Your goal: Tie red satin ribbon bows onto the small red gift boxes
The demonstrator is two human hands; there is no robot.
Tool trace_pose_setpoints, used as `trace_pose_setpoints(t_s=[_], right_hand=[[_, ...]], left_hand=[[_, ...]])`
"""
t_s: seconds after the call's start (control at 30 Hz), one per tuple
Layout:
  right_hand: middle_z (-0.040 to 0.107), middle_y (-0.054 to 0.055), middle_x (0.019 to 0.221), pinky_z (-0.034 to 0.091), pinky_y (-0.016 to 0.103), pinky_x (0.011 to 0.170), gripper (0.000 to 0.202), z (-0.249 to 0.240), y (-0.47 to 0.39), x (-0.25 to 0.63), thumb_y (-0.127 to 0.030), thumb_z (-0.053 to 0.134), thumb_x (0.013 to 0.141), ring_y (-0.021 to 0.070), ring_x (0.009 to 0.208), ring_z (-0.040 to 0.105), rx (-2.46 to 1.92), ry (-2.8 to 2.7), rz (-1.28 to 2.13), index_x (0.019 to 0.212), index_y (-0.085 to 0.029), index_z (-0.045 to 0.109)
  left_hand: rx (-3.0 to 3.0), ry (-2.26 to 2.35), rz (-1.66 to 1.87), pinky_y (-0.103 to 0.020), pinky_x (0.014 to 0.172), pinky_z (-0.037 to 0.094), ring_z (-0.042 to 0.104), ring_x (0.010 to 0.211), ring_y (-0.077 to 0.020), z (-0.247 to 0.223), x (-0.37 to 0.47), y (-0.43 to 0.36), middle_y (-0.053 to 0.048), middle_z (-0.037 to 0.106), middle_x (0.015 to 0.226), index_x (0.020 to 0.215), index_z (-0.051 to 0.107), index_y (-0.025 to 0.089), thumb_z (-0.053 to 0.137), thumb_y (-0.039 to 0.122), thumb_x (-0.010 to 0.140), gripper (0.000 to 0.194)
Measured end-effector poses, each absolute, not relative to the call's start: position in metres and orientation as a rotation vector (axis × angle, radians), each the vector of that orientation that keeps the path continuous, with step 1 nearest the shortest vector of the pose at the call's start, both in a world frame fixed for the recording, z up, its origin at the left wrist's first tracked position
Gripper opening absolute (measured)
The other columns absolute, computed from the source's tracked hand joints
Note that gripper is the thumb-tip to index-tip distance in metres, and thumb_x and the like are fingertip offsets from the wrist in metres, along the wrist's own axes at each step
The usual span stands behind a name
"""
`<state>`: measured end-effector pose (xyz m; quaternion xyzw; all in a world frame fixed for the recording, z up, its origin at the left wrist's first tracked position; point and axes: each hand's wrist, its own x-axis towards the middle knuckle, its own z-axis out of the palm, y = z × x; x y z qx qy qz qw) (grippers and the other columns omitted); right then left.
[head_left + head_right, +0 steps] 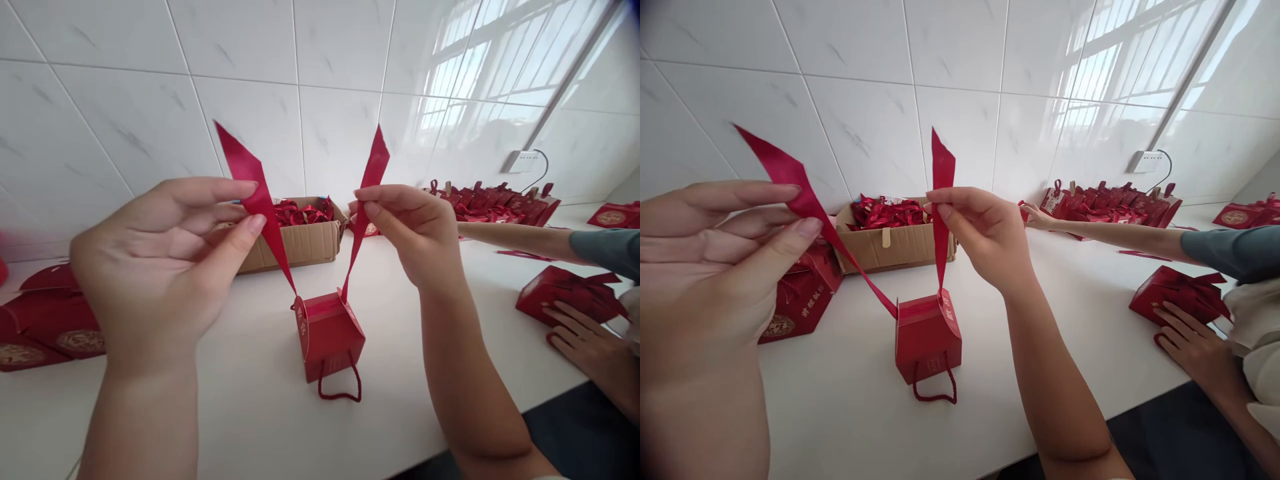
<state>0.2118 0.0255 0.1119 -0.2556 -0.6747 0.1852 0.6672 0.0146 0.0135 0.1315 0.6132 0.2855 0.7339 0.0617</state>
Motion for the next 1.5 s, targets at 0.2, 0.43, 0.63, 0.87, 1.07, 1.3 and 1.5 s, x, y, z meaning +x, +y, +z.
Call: trace_pose_setpoints(t_s=[0.2,0.43,0.63,0.87,1.07,1.3,1.5], right_hand=[[0.07,-0.002,0.081,0.056,0.034,0.08,0.029,0.113,0.02,0.206,-0.027,0.065,0.081,0.0177,0.087,0.067,-0.639,-1.424,0.48,0.109,-0.03,0.057],[0.07,0.001,0.079,0.056,0.038,0.077,0.029,0.118,0.018,0.206,-0.03,0.065,0.079,0.0229,0.093,0.067,-0.714,-1.368,0.6,0.107,-0.026,0.06],[0.072,0.002,0.085,0.055,0.04,0.081,0.016,0.118,0.02,0.212,-0.027,0.065,0.079,0.021,0.088,0.068,-0.632,-1.359,0.683,0.094,-0.023,0.066],[0.071,0.001,0.081,0.055,0.038,0.08,0.01,0.117,0.021,0.211,-0.027,0.063,0.08,0.0187,0.085,0.068,-0.607,-1.3,0.733,0.087,-0.022,0.069],[0.07,0.002,0.079,0.056,0.036,0.075,0.011,0.118,0.022,0.212,-0.031,0.062,0.081,0.0175,0.08,0.068,-0.626,-1.27,0.779,0.081,-0.021,0.066],[0.068,0.002,0.075,0.056,0.033,0.07,0.013,0.118,0.021,0.211,-0.032,0.063,0.08,0.0156,0.073,0.066,-0.702,-1.279,0.746,0.086,-0.021,0.066],[0.067,0.001,0.067,0.053,0.027,0.055,0.013,0.116,0.019,0.203,-0.03,0.067,0.077,0.0112,0.055,0.06,-0.714,-1.281,0.794,0.081,-0.018,0.069]], left_hand=[[1.91,0.902,2.227,-0.03,0.07,0.06,0.066,0.072,-0.0129,0.129,0.018,0.014,0.004,0.067,0.071,0.063,0.067,0.021,0.068,0.002,0.069,0.02],[1.861,0.827,2.184,-0.027,0.061,0.059,0.067,0.066,-0.0142,0.131,0.011,0.019,0.004,0.058,0.064,0.057,0.056,0.019,0.073,0.005,0.063,0.023],[1.865,0.853,2.25,-0.018,0.062,0.057,0.065,0.066,-0.0084,0.129,0.008,0.021,0.003,0.07,0.073,0.063,0.069,0.019,0.072,0.003,0.065,0.017],[1.776,0.939,2.223,-0.028,0.074,0.061,0.07,0.075,-0.0162,0.13,0.015,0.017,0.0,0.074,0.079,0.079,0.073,0.019,0.074,0.008,0.066,0.017],[1.709,0.918,2.237,-0.027,0.069,0.062,0.07,0.068,-0.015,0.13,0.019,0.017,0.001,0.072,0.074,0.077,0.072,0.02,0.073,0.007,0.066,0.017],[1.869,0.904,2.172,-0.029,0.07,0.06,0.068,0.071,-0.0153,0.129,0.011,0.019,0.002,0.071,0.075,0.068,0.071,0.022,0.073,0.006,0.066,0.015],[1.888,0.842,2.073,-0.022,0.066,0.061,0.069,0.074,-0.0131,0.127,0.016,0.018,0.002,0.07,0.081,0.087,0.069,0.025,0.072,0.01,0.069,0.023]])
